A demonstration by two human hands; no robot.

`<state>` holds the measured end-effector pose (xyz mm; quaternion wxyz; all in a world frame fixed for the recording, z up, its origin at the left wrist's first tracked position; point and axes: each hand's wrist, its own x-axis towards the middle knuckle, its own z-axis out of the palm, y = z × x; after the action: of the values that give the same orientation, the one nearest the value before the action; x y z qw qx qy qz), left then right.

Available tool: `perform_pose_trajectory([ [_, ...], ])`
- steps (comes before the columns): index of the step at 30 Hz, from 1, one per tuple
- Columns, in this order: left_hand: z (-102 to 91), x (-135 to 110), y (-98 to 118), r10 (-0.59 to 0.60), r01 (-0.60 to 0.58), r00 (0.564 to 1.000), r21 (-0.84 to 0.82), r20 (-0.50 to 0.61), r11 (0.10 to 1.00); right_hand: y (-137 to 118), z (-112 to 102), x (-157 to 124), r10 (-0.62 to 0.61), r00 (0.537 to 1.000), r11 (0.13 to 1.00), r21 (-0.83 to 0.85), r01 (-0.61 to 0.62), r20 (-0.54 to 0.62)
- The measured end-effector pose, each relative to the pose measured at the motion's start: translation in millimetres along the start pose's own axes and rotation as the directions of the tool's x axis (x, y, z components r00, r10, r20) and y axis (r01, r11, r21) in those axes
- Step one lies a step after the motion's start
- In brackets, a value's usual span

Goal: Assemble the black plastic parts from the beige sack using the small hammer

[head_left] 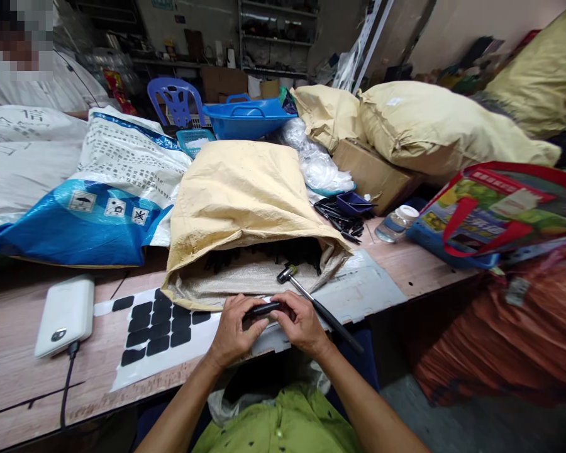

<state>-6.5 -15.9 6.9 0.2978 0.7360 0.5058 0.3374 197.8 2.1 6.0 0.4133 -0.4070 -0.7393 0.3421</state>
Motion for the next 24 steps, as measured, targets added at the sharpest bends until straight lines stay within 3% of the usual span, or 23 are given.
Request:
perform_pose_trajectory([
  [5,5.1,1.6,-2.4,-0.046,0.047,0.999,0.03,-0.026,0.998,0.1,-0.1,-0.7,0.019,1.0,1.0,-0.001,-0.019,-0.006],
  [24,6.2,2.8,-4.1,-0.021,0.022,1.0,0.066,-0.017,0.998,5.0,-0.8,-2.6,-0.012,0.999,1.0,0.017,0.011,0.03],
])
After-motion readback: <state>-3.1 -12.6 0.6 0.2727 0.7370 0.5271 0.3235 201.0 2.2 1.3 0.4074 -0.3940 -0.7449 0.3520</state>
